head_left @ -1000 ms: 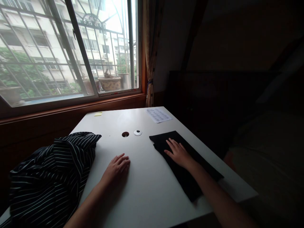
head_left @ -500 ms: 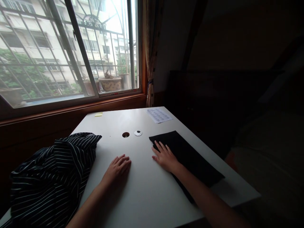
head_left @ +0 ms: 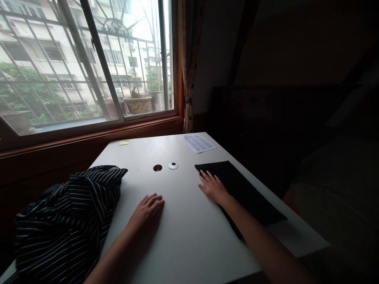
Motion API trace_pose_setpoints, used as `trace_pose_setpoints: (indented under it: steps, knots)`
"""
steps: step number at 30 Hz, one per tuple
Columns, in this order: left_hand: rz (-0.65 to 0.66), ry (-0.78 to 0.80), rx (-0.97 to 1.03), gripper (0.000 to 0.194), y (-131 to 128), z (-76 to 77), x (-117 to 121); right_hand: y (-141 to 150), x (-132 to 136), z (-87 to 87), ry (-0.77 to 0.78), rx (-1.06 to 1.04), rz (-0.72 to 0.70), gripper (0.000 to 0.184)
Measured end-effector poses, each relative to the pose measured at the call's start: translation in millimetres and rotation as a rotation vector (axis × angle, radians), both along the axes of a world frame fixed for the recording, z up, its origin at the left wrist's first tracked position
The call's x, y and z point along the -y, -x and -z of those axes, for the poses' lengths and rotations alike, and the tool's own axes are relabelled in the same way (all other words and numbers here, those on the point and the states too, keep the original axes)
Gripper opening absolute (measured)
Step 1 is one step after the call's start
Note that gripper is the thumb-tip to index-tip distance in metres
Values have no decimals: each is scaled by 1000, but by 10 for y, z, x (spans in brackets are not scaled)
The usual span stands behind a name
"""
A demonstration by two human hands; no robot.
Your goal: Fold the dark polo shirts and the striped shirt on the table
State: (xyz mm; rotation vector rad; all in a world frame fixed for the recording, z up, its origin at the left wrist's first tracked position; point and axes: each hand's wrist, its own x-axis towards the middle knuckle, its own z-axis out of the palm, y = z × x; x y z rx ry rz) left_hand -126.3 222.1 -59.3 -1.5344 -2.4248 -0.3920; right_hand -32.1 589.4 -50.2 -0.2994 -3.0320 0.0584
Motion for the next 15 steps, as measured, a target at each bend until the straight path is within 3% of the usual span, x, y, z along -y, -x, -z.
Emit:
trace_pose_setpoints:
  steps: [6, 15]
  knots:
    - [7, 3, -5, 33, 5, -11, -9, 81, -315, 50, 2, -16, 45, 60]
    - [5, 4, -2, 34, -6, -15, 1, 175, -479, 55, 0, -18, 45, 57]
